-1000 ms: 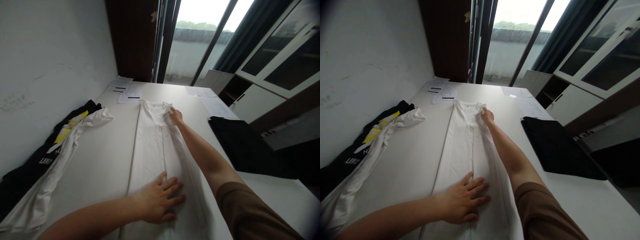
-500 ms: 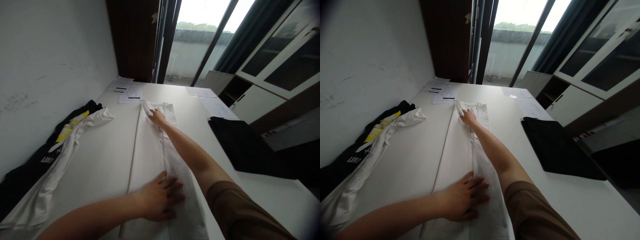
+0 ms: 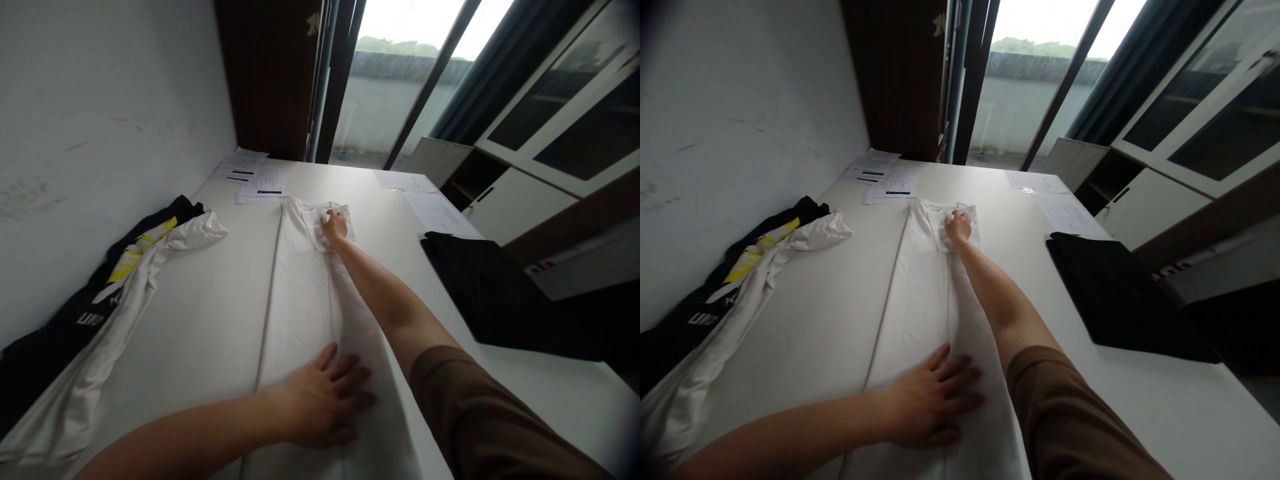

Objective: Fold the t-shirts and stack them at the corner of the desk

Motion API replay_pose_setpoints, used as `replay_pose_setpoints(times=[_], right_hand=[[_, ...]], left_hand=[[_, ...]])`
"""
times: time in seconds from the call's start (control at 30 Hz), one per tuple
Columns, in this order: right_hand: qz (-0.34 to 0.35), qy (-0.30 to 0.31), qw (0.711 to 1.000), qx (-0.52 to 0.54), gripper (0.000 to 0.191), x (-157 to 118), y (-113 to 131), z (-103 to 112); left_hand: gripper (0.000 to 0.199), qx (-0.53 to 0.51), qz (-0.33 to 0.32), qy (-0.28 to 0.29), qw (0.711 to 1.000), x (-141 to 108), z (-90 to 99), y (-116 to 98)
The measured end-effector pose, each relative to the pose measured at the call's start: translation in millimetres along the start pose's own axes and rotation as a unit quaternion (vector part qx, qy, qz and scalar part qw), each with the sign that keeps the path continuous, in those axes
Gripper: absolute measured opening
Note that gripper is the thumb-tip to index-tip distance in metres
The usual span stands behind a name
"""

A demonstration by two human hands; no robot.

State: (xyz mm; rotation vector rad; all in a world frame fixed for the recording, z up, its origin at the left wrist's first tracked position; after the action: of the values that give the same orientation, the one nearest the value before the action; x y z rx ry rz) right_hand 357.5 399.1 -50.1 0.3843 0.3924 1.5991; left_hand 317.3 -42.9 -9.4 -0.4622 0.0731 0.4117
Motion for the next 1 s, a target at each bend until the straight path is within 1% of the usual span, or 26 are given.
replay_pose_setpoints(times=[0.1,0.2,0.27,0.3,0.37,0.43,0.53,0.6,0.67,0.73,0.8,0.83,0.9,1.0], right_hand=[[-0.023,0.023,0.999,0.003,0.048,19.7,-3.0,-0.7],[-0.006,0.064,0.998,-0.024,0.053,31.6,6.2,-7.0],[0.020,0.080,0.996,-0.047,0.052,35.5,15.3,-9.9],[0.033,0.076,0.995,-0.053,0.050,36.5,19.2,-9.6],[0.049,0.050,0.996,-0.054,0.047,37.6,23.1,-5.9],[0.038,0.030,0.997,-0.052,0.048,37.6,21.0,-3.0],[0.020,0.028,0.996,-0.084,0.046,34.5,19.0,-4.9],[0.033,0.010,0.993,-0.112,0.042,30.0,26.7,-5.6],[0.076,-0.008,0.989,-0.128,0.039,25.3,44.1,-8.1],[0.155,0.018,0.978,-0.138,0.039,22.0,70.0,-19.1],[0.248,0.072,0.955,-0.146,0.040,18.9,97.8,-37.3],[0.284,0.099,0.942,-0.149,0.041,18.1,109.3,-47.3],[0.314,0.137,0.927,-0.152,0.043,20.9,124.0,-65.7],[0.310,0.160,0.924,-0.155,0.046,34.2,131.0,-86.6]], left_hand=[[0.059,0.006,0.003,0.005,1.000,-0.3,-0.4,1.0],[0.059,0.004,0.002,0.007,1.000,-1.3,3.2,1.5],[0.059,0.000,0.002,0.008,1.000,-1.7,6.4,1.7],[0.059,-0.001,0.002,0.010,1.000,-1.6,7.5,1.7],[0.059,0.000,0.002,0.013,1.000,-0.8,8.4,2.1],[0.059,0.004,0.003,0.014,1.000,0.5,7.5,2.8],[0.059,0.011,0.004,0.013,1.000,2.1,4.9,4.4],[0.060,0.016,0.002,0.011,1.000,2.4,3.6,5.1],[0.060,0.021,0.000,0.006,1.000,2.2,3.4,5.3],[0.060,0.030,0.001,0.000,1.000,1.7,3.3,5.2],[0.059,0.044,0.007,-0.007,0.999,1.4,2.5,5.1],[0.059,0.054,0.010,-0.012,0.998,1.2,1.7,4.9],[0.058,0.079,0.012,-0.030,0.996,0.7,0.4,3.8],[0.057,0.122,0.010,-0.067,0.990,0.7,-2.2,2.1]])
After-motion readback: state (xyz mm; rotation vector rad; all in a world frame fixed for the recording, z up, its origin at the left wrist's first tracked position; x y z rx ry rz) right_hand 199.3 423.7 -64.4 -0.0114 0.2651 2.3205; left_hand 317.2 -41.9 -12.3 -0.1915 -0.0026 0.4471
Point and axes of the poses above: each hand's wrist, its own x-axis towards the middle knuckle, its own z-axis out of the back of the hand, y = z × x, the point moved 7 cm from there along x, towards the middle knuckle, and after that the axes turned 15 degrees about y, right-handed, at the moved point
